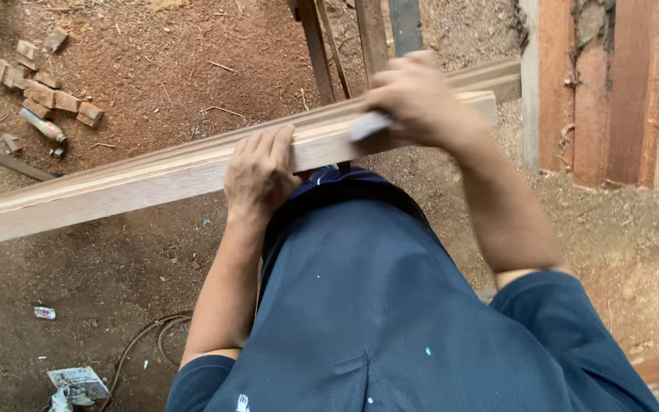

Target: The person sands a long wooden plank using a sanding block. They hold the plank with one hand and rub the sanding block along the surface with the other, moving back and forth to smooth the wood. The person adjusts their grip and repositions the plank on a wooden workbench as they work along its length.

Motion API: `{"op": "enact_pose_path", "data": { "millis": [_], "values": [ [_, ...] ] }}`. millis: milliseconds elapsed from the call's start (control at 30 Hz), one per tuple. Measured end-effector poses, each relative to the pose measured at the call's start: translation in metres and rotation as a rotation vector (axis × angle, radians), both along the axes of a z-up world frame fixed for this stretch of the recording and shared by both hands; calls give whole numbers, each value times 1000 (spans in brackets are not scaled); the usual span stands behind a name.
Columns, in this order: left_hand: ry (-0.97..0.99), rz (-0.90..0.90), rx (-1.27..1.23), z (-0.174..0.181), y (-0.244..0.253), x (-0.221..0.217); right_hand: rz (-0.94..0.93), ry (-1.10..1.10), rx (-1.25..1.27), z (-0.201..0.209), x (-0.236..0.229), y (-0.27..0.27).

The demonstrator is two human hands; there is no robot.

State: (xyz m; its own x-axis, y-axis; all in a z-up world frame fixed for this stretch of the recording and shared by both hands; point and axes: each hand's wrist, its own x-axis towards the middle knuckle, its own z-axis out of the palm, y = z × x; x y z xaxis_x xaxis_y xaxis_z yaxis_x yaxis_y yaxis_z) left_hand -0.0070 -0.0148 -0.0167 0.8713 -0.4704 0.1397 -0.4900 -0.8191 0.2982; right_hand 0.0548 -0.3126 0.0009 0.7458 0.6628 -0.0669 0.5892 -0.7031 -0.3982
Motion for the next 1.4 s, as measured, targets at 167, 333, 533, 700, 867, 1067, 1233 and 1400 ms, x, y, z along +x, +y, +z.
{"op": "enact_pose_path", "data": {
  "millis": [167,333,533,700,867,1067,1233,1400],
  "values": [
    [10,5,14,-1,0,0,-156,-11,-37,20,-11,-54],
    [-62,19,-121,3,-3,-1,3,-96,86,-17,-2,58],
    [-66,21,-15,-4,0,5,73,-66,30,-14,8,18],
    [63,49,-6,-10,-1,-2,-160,6,-202,21,-8,-78],
    [45,7,-82,-11,2,-1,10,-62,-59,-2,-1,-6],
    [-129,-8,-169,-11,6,-1,116,-66,214,-14,7,85],
    [-176,8,-130,-18,7,1,2,-17,-88,8,3,-10],
    [-197,43,-108,-22,5,-1,4,-39,-27,5,0,-4]
  ]
}}
